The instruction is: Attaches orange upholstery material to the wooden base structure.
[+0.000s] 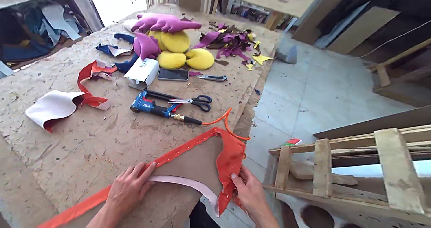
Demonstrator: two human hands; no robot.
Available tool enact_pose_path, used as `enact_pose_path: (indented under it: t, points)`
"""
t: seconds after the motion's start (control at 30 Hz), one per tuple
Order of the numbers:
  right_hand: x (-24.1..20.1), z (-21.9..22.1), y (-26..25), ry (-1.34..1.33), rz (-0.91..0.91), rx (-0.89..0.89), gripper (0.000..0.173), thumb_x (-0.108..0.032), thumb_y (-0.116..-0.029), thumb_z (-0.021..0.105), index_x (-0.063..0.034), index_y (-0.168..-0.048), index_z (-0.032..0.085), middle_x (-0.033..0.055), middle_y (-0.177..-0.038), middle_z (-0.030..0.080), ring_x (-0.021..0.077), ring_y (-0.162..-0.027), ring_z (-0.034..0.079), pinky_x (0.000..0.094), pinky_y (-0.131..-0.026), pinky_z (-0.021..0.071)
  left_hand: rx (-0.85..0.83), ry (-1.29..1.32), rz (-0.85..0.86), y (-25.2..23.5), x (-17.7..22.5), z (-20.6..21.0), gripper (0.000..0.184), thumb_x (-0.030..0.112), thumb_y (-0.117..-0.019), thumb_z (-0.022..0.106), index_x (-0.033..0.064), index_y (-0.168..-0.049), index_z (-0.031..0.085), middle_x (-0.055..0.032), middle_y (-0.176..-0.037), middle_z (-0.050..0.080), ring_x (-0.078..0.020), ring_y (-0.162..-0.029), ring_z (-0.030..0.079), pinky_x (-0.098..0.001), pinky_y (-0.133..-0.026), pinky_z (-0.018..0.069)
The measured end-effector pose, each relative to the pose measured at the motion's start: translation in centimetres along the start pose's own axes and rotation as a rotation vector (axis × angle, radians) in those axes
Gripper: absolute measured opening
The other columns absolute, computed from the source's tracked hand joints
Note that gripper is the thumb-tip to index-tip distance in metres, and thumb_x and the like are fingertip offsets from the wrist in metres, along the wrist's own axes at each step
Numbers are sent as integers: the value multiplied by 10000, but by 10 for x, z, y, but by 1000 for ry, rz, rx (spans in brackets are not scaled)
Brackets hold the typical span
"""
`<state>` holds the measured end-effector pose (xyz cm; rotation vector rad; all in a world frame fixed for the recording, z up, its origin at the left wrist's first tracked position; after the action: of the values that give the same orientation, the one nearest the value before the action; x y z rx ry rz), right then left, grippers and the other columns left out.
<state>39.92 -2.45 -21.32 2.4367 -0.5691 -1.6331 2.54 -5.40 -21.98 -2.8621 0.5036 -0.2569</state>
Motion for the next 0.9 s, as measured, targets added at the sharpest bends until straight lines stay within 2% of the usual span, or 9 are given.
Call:
enact_pose_path:
  t: [0.07, 0.1, 0.17, 0.3, 0.4, 0.5, 0.7, 0.8, 0.9]
  points:
    - [-20, -2, -17, 314, -102, 38, 490, -201, -987, 605, -47, -1448, 544, 123, -1243, 703, 239, -1094, 699, 472, -940, 569, 71, -29, -38, 7, 8, 3, 458, 465, -1006, 498, 231, -1347, 695, -117, -1251, 711, -317, -957, 726, -478, -726, 599]
    - [-35, -2, -20, 452, -183, 87, 510, -206, -976, 629, -31, -1448, 545, 190, -1302, 651, 337, -1150, 661, 561, -976, 527, 111, -30, -31, 5, 14, 3, 443, 423, -984, 516, 198, -1306, 721, -115, -1260, 713, -315, -986, 728, -481, -768, 598]
    - [-71, 4, -27, 590, -443, 204, 495, -184, -950, 655, -17, -1409, 582, 268, -1322, 595, 426, -1122, 645, 619, -916, 536, 162, -2, -1, -3, 22, 2, 403, 342, -934, 560, 169, -1250, 741, -89, -1286, 707, -291, -1037, 721, -467, -802, 602]
    - [-144, 53, -94, 710, -808, 91, 277, -142, -1020, 551, -97, -1229, 728, 151, -1152, 717, 334, -1075, 690, 550, -898, 562, 187, 31, 7, -9, 20, 10, 371, 306, -854, 683, 198, -1201, 763, -59, -1253, 719, -271, -1011, 730, -441, -719, 621]
    - [-169, 90, -189, 891, -700, -101, 423, -36, -900, 645, -76, -1321, 661, 194, -1319, 641, 392, -1184, 640, 599, -956, 531, 201, 24, -41, -9, 23, 10, 356, 300, -852, 686, 214, -1186, 776, -45, -1256, 722, -256, -1007, 728, -428, -701, 614]
    - [-166, 111, -247, 1087, -564, -241, 523, -67, -782, 785, 16, -1272, 622, 263, -1300, 602, 458, -1174, 611, 654, -915, 521, 209, 37, -77, -7, 24, 9, 340, 305, -861, 684, 205, -1171, 779, -38, -1255, 724, -248, -1033, 723, -421, -736, 613]
    - [-165, 107, -268, 1053, -530, -278, 408, -90, -851, 687, -79, -1258, 690, 230, -1153, 699, 447, -1093, 657, 698, -873, 501, 207, 119, -17, 0, 23, 8, 158, 223, -890, 623, 158, -966, 745, -26, -1157, 737, -230, -1119, 693, -411, -859, 607]
    - [-161, 116, -265, 1081, -536, -220, 262, -185, -875, 725, -87, -1119, 739, 205, -1045, 723, 421, -1015, 685, 673, -845, 525, 202, 115, 0, -5, 21, 10, 116, 207, -874, 633, 140, -913, 718, -27, -1132, 734, -227, -1100, 695, -395, -815, 614]
    - [-170, 117, -245, 1094, -493, -204, 205, -247, -930, 669, -60, -957, 749, 208, -931, 710, 420, -933, 685, 664, -778, 516, 191, 115, 2, -6, 22, 11, 112, 210, -868, 647, 139, -914, 719, -29, -1118, 734, -231, -1084, 699, -392, -788, 617]
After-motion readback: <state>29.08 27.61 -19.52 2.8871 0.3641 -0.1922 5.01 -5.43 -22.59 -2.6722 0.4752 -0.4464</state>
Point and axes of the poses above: each hand's wrist, its own y-axis away from the middle knuckle, its own z-axis out of the palm, x = y × z, the point moved 4 cm from there along -y, towards the middle knuckle
